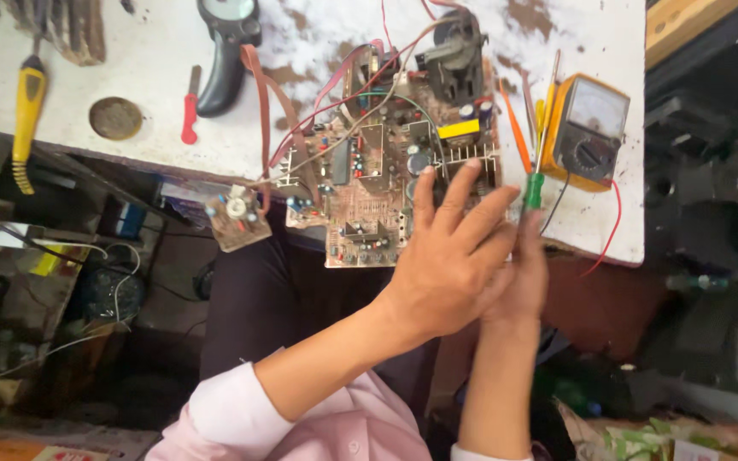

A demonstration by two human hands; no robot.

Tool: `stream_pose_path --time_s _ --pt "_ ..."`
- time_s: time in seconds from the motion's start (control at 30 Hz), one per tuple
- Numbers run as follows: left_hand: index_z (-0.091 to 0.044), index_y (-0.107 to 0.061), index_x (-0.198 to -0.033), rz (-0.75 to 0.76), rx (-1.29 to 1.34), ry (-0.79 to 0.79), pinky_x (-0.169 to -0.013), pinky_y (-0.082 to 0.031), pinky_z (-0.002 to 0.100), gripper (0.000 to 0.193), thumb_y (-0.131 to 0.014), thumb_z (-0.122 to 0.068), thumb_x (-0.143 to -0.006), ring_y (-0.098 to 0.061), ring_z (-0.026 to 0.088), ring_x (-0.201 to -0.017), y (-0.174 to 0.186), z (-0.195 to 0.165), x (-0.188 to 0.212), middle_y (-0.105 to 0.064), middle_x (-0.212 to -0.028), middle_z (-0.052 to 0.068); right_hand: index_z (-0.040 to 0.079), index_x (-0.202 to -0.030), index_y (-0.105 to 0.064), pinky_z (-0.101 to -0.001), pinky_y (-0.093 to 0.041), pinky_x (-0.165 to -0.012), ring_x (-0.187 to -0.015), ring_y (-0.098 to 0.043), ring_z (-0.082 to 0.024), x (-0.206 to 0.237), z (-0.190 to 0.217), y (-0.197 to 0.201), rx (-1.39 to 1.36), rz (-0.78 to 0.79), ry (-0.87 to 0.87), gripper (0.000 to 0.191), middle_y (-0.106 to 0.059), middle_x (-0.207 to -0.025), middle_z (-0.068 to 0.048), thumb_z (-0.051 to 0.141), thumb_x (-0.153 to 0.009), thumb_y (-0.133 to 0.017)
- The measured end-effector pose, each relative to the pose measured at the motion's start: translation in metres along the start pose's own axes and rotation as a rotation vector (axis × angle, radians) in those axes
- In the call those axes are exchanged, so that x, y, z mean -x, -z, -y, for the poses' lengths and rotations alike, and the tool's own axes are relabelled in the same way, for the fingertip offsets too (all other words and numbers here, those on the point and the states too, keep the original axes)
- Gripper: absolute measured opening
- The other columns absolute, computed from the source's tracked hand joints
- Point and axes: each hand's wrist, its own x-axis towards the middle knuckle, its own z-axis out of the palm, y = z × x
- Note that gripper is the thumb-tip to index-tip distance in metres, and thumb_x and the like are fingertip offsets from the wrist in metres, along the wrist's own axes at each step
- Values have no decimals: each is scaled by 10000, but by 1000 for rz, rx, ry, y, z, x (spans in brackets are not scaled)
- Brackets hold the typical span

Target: The person tests a circuit board using a multimeter and a magnifying glass. They probe various points on the board with the multimeter leads, flip the board over to inspect both sides, and use the magnifying glass to examine components closely.

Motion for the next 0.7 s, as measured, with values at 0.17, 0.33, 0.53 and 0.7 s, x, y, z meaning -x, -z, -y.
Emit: stream_pose_path --time_s 0.17,0.33,0.53,0.7 --pt "-46 -694 -1093 164 -114 -85 -1163 -208 817 254 -648 -177 -880 -454 493 -1396 -36 18 26 -556 -1317 150 -68 -1411 -659 -230 -485 -736 -889 -656 -133 16 17 25 345 71 58 511 -701 -1098 -82 353 -1178 -488" --pt "1 -692 -1096 277 -233 -153 -1174 -236 792 288 -625 -185 -887 -472 489 -1393 -46 32 50 -563 -1245 184 -45 -1249 -716 -201 -484 -700 -822 -616 -50 9 -8 33 646 -62 150 339 -721 -1011 -25 235 -1087 -614" --pt "8 -682 -1109 282 -230 -190 -1196 -262 744 303 -623 -180 -878 -481 469 -1393 -48 39 55 -581 -1248 186 16 -1164 -774 -224 -491 -690 -812 -564 -39 10 -9 25 1183 -204 268 317 -712 -891 -10 287 -1075 -636" --pt "-5 -675 -1126 272 -145 -174 -1241 -291 660 291 -634 -183 -899 -498 408 -1408 -32 33 59 -591 -1294 179 -7 -1217 -745 -236 -530 -788 -886 -632 -66 15 -6 19 1014 -121 260 384 -740 -1004 -41 319 -1094 -584"
